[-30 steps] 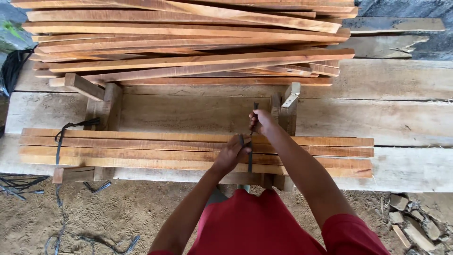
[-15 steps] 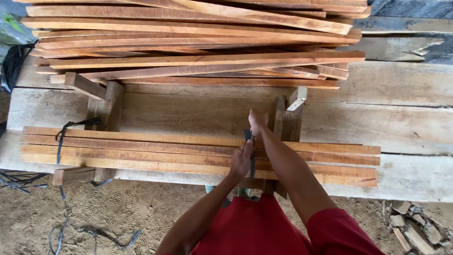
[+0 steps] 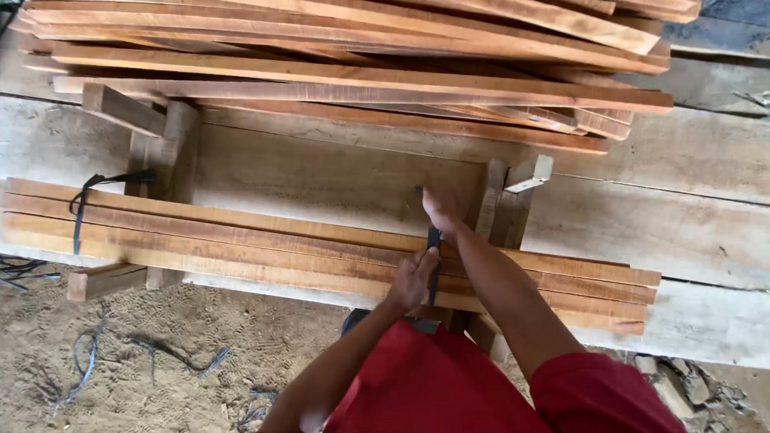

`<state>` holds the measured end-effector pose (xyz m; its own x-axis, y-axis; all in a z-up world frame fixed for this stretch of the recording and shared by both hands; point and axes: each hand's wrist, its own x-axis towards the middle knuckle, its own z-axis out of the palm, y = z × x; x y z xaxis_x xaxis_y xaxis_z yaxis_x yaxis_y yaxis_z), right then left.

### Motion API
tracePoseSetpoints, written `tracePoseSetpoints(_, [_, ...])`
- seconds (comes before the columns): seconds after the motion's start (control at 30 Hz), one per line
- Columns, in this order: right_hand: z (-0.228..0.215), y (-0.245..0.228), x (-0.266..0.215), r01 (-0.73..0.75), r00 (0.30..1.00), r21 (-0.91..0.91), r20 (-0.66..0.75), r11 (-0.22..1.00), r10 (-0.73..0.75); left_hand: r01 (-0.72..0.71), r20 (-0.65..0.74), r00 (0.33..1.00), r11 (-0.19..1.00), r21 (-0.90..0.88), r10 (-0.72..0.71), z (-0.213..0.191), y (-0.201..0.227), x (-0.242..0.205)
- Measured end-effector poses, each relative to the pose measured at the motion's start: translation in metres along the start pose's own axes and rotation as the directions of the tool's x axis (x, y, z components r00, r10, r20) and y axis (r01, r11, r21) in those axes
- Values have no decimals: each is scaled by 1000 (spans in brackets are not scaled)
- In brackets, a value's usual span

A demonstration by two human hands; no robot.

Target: Organizing and bundling several long wood planks using black plastic ties.

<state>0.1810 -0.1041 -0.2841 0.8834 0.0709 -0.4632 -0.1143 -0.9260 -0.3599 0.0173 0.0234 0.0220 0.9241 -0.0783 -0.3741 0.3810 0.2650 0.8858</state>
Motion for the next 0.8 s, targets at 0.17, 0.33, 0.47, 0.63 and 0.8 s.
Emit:
tracePoseSetpoints(0.17, [52,49,55,248,943,-266,-155,932,-295,-78,129,990,975,207,52,-9,10,20])
tracePoseSetpoints(0.33, [-1,16,36,-331,838,750,-44,573,543,-157,104,984,976,149,142,3,-1,0])
tracePoseSetpoints(0.47, [-46,-15,-19,-93,936,572,-229,815,268,-166,65,985,974,152,158,5,-19,-2])
tracePoseSetpoints(0.63, [-63,-37,-49,-27,899,129,-430,991,81,-148,61,988,980,136,141,0,-14,-2])
tracePoseSetpoints(0.8, [-60,-61,-57,-126,961,320,-196,939,196,-118,32,993,982,151,114,-6,-21,6])
